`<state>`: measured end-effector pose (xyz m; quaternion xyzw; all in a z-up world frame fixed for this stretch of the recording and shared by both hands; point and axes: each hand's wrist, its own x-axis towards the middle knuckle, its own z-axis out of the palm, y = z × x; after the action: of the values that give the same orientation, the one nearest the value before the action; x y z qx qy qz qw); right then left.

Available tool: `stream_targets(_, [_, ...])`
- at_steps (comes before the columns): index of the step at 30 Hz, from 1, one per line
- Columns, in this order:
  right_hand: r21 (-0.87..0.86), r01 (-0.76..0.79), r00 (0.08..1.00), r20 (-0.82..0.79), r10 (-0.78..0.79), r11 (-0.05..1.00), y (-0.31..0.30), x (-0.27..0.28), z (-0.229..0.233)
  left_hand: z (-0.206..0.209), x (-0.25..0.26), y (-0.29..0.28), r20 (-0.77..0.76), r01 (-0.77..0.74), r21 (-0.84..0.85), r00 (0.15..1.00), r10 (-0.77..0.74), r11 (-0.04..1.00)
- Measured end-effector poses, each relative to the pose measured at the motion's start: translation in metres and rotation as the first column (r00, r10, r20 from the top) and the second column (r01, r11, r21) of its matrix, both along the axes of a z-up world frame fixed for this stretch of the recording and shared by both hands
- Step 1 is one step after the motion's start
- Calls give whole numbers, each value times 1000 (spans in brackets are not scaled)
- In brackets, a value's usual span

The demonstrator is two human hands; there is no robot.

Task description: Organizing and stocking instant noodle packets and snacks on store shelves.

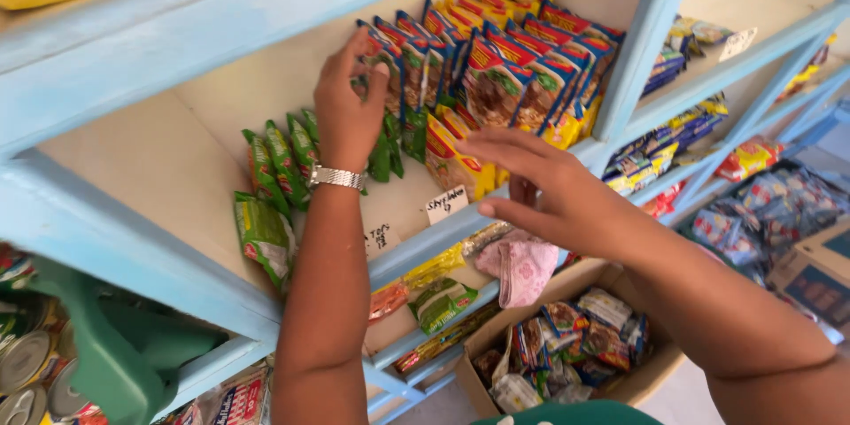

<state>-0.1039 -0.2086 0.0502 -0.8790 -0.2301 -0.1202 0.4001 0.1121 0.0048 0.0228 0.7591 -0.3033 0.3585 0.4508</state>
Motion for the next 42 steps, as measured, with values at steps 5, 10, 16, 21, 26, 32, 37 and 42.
stream_targets(5, [112, 15, 999, 37, -19, 994, -47, -38, -50, 16, -72, -28, -5, 117, -4, 993, -117, 993])
stream_targets(10, [169, 163, 986, -54, -156, 972, -97, -58, -115, -5, -171, -58, 23, 415, 202, 904, -428, 887])
stream_targets(16, [91, 423, 864, -339, -371, 902, -151, -76, -210, -132, -206, -106, -356, 641, 245, 757, -548, 727])
stream_targets(21, [-99, 544, 737, -418, -531, 833, -194, -86, -324, -293, -220, -117, -655, 611, 174, 657, -373, 772])
stream_targets(26, [-316, 563, 590, -494, -639, 764, -230, -94, -450, -405, -254, -96, -801, 568, 235, 573, -174, 788])
stream_targets(32, [-459, 361, 495, -643, -584, 812, -248, -89, -550, -439, -286, -90, -893, 563, 240, 447, -46, 791])
stream_targets(37, [-653, -68, 453, -694, -560, 755, -255, -70, -587, -441, -292, -109, -901, 549, 284, 433, 24, 786])
stream_targets(42, [-699, -169, 357, -701, -617, 695, -277, -53, -640, -459, -300, -115, -903, 571, 294, 428, 28, 767])
